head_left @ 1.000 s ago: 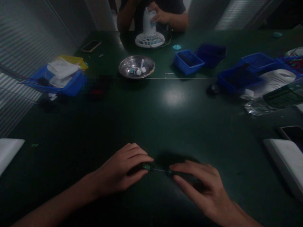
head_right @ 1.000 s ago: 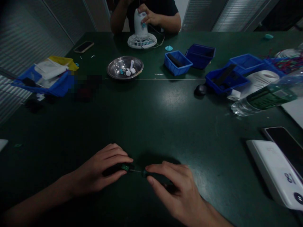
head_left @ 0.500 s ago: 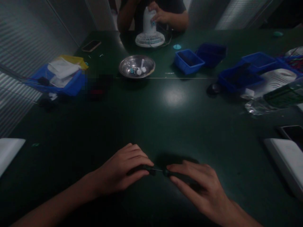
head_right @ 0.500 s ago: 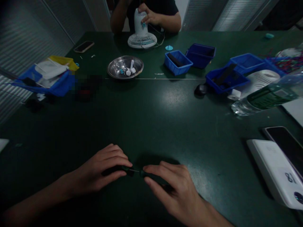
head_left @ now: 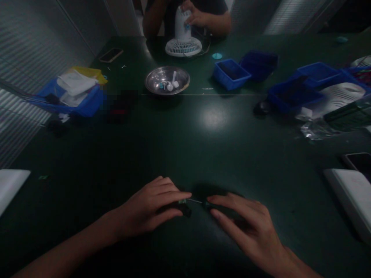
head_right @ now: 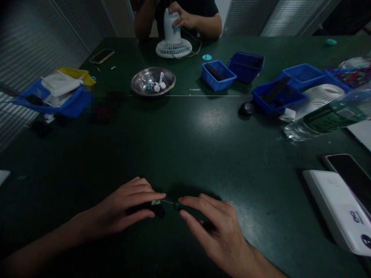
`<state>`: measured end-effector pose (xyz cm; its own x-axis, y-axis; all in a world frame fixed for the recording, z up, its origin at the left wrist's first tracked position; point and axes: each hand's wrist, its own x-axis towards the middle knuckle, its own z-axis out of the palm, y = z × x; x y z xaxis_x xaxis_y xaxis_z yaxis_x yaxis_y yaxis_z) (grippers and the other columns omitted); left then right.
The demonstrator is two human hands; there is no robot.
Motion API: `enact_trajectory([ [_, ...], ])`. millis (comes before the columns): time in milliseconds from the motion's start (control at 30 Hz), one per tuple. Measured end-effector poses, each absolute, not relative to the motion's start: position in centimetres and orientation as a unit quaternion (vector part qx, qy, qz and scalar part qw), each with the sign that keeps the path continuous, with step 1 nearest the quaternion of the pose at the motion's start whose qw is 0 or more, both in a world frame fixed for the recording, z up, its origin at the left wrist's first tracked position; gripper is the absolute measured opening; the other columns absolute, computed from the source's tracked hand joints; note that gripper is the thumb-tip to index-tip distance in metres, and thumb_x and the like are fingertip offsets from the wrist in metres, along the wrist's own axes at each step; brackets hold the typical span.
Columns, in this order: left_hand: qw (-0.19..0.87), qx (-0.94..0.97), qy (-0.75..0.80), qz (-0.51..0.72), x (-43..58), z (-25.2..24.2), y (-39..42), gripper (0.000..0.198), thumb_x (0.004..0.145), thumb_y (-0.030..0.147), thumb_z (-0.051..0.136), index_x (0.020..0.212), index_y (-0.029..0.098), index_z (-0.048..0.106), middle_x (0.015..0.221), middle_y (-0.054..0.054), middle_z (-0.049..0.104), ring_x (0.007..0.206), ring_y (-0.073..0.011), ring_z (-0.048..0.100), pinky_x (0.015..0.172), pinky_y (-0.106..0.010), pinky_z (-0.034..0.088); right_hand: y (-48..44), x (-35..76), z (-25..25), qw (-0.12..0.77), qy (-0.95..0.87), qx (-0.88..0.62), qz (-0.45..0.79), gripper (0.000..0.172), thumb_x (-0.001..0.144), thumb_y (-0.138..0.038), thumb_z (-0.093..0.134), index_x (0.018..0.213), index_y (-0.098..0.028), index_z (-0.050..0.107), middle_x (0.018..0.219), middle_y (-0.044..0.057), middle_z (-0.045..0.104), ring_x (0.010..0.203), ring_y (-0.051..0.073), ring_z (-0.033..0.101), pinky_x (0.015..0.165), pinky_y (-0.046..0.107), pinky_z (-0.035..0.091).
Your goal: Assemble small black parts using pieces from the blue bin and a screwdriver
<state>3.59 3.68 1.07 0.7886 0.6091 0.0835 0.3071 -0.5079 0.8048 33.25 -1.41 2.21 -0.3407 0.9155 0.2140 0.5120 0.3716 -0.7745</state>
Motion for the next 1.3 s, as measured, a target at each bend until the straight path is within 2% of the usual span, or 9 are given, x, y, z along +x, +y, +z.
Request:
enact_trajectory([
  [100,0.423,0.845,0.272,0.182,3.5,0.9,3.7,0.045,0.105,0.018,0.063,0.150,0.025,0.060,0.115,-0.009,0.074,0.103,-0.0212,0.064,0.089,-0.037,0.051,-1.5,33.2,2.1,0.324,-0.752,-0.481,0.315,0.018,0.101,-0.028,0.068,0.114,-0.024,0.080,0.101,0.004,0.083,0.081,0.018,0.080,0.071,0.025,0.065],
  [267,0.425,0.840,0.276,0.194,3.6,0.9,3.7,0.042,0.105,0.018,0.063,0.147,0.023,0.060,0.116,-0.009,0.075,0.104,-0.0217,0.065,0.091,-0.038,0.051,-1.6,33.4,2.1,0.331,-0.740,-0.499,0.306,0.018,0.099,-0.029,0.070,0.113,-0.026,0.081,0.101,0.003,0.084,0.081,0.019,0.081,0.068,0.024,0.065],
  [433,0.388,0.854,0.288,0.190,3.6,1.4,3.7,0.027,0.102,0.016,0.067,0.128,0.023,0.069,0.117,-0.006,0.074,0.108,-0.0210,0.066,0.096,-0.038,0.050,-1.3,33.7,2.6,0.360,-0.685,-0.558,0.300,0.014,0.098,-0.029,0.071,0.108,-0.028,0.081,0.101,0.000,0.085,0.083,0.017,0.082,0.071,0.020,0.065],
  [667,0.228,0.869,0.388,0.207,-0.1,1.6,6.4,0.020,0.100,0.020,0.066,0.119,0.024,0.068,0.116,-0.006,0.073,0.111,-0.0234,0.065,0.100,-0.041,0.050,-1.0,33.7,3.0,0.373,-0.672,-0.556,0.317,0.014,0.096,-0.030,0.071,0.105,-0.028,0.082,0.097,0.000,0.085,0.078,0.016,0.082,0.067,0.018,0.064],
  [900,0.023,0.788,0.596,0.152,-6.6,1.8,10.1,0.021,0.095,0.029,0.061,0.113,0.019,0.062,0.123,-0.010,0.070,0.119,-0.0336,0.062,0.106,-0.053,0.045,-1.0,34.0,2.9,0.374,-0.670,-0.554,0.324,0.014,0.097,-0.031,0.072,0.106,-0.028,0.082,0.096,0.000,0.085,0.077,0.017,0.082,0.066,0.019,0.064],
  [1033,-0.032,0.750,0.655,0.086,-7.4,1.9,10.6,0.025,0.096,0.034,0.061,0.113,0.015,0.060,0.132,-0.015,0.065,0.125,-0.0410,0.058,0.104,-0.058,0.042,-0.9,34.0,2.9,0.377,-0.666,-0.556,0.324,0.014,0.096,-0.031,0.072,0.105,-0.028,0.083,0.095,0.001,0.085,0.074,0.017,0.081,0.064,0.019,0.064],
  [1100,-0.053,0.755,0.646,0.098,-5.9,2.1,9.9,0.030,0.096,0.034,0.063,0.119,0.014,0.061,0.138,-0.019,0.062,0.129,-0.0430,0.055,0.106,-0.060,0.039,-0.9,33.9,2.9,0.378,-0.666,-0.557,0.321,0.014,0.096,-0.031,0.072,0.104,-0.028,0.083,0.095,0.001,0.085,0.074,0.017,0.081,0.064,0.020,0.064],
  [1167,-0.048,0.789,0.594,0.150,-3.4,2.2,8.3,0.032,0.096,0.031,0.065,0.124,0.016,0.062,0.137,-0.017,0.063,0.129,-0.0400,0.056,0.109,-0.058,0.038,-0.9,33.9,2.9,0.376,-0.667,-0.559,0.319,0.014,0.096,-0.032,0.072,0.105,-0.029,0.082,0.095,0.000,0.085,0.075,0.017,0.082,0.064,0.020,0.064],
  [1300,0.168,0.883,0.404,0.170,2.5,1.9,4.4,0.030,0.099,0.026,0.069,0.129,0.025,0.067,0.122,-0.007,0.071,0.115,-0.0269,0.063,0.099,-0.042,0.048,-0.9,33.8,2.9,0.372,-0.668,-0.559,0.322,0.014,0.097,-0.033,0.071,0.106,-0.029,0.082,0.096,0.001,0.085,0.077,0.018,0.082,0.066,0.021,0.065],
])
